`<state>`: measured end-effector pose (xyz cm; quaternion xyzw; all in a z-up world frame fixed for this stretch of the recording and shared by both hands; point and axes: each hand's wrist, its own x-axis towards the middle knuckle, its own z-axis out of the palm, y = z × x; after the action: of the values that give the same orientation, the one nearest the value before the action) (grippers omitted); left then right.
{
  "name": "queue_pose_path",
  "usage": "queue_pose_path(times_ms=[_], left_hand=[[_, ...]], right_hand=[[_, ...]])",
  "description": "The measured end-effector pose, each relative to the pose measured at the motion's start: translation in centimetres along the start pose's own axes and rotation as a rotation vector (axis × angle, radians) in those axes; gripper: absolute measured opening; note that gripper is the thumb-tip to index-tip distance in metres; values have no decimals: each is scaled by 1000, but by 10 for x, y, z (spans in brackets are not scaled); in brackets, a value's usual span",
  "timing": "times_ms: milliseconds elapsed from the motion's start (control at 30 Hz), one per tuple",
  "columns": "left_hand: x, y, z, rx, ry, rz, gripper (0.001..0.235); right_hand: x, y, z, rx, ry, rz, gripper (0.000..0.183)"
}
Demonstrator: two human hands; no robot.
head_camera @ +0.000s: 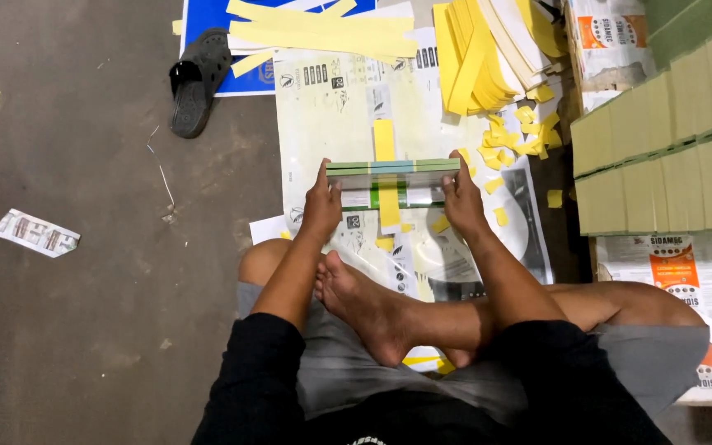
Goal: The person applies yellow adhesive labels to stacks of printed boxes in a production environment.
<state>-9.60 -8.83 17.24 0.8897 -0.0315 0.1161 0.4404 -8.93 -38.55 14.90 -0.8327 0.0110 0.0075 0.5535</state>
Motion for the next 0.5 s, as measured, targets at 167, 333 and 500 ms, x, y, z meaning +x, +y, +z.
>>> queue_pose_path(times_ms=[167, 333, 500], left_hand=[[10, 47, -20, -195, -147, -620, 53], [1, -29, 16, 16, -103, -385, 49], [0, -9, 4, -84, -13, -348, 44]], right_hand=[[9, 20, 2, 221, 28, 20, 52], [4, -5, -2, 24, 41, 43, 48], [0, -25, -7, -172, 57, 183, 32]])
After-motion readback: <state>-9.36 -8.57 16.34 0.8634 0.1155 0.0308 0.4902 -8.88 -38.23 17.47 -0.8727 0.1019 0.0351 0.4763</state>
